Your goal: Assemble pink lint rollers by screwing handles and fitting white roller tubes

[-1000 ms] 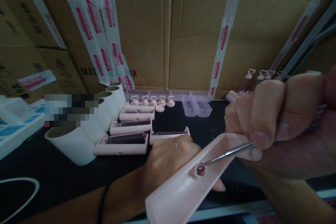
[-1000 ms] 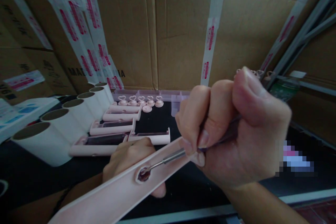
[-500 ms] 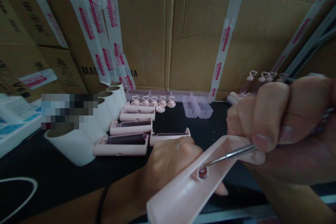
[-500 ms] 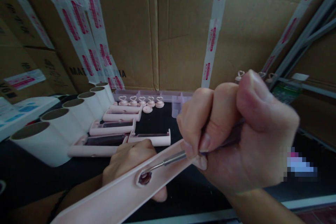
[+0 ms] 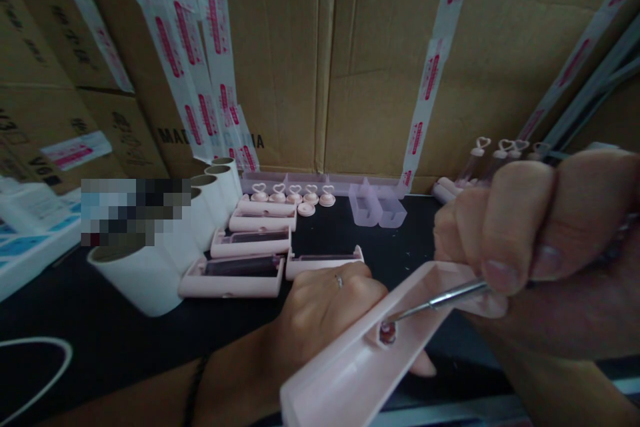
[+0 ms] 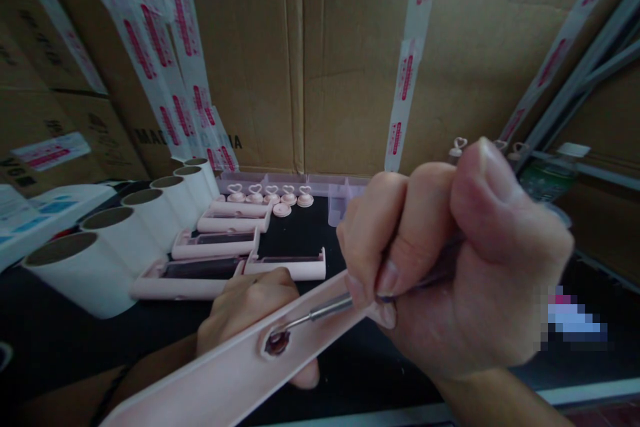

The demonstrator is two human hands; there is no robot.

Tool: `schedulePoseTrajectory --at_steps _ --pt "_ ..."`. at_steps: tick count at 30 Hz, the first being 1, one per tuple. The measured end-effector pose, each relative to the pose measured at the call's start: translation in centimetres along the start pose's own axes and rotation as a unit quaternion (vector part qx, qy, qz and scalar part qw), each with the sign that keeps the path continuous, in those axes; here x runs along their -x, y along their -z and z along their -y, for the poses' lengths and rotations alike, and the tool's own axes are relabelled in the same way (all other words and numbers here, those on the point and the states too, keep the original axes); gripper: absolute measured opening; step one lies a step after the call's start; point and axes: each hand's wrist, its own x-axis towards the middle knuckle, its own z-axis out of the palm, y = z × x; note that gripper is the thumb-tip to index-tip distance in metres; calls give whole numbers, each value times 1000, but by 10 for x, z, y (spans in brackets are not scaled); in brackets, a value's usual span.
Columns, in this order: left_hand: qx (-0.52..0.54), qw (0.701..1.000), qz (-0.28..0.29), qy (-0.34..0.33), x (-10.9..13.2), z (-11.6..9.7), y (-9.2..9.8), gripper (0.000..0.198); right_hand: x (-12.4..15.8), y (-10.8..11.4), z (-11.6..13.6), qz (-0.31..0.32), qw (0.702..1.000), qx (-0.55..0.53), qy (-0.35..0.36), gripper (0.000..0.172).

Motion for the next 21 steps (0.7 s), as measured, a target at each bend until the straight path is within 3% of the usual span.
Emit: schedulePoseTrajectory --at_steps 5,11,14,18,21 --pt "-44 999 0 15 1 -1 1 45 1 -4 1 -8 1000 21 -2 73" --pt "-9 995 75 57 -4 -5 8 21 -3 -10 -1 -50 999 6 -9 80" --pt "-7 988 122 91 -6 -7 10 21 -3 -9 0 -54 998 6 -18 80" --pt "-43 993 73 77 -6 -8 10 27 -1 -7 2 -45 999 2 -18 81" --pt "-32 995 74 51 -7 -7 8 28 -1 -8 2 -67 997 -11 -18 80"
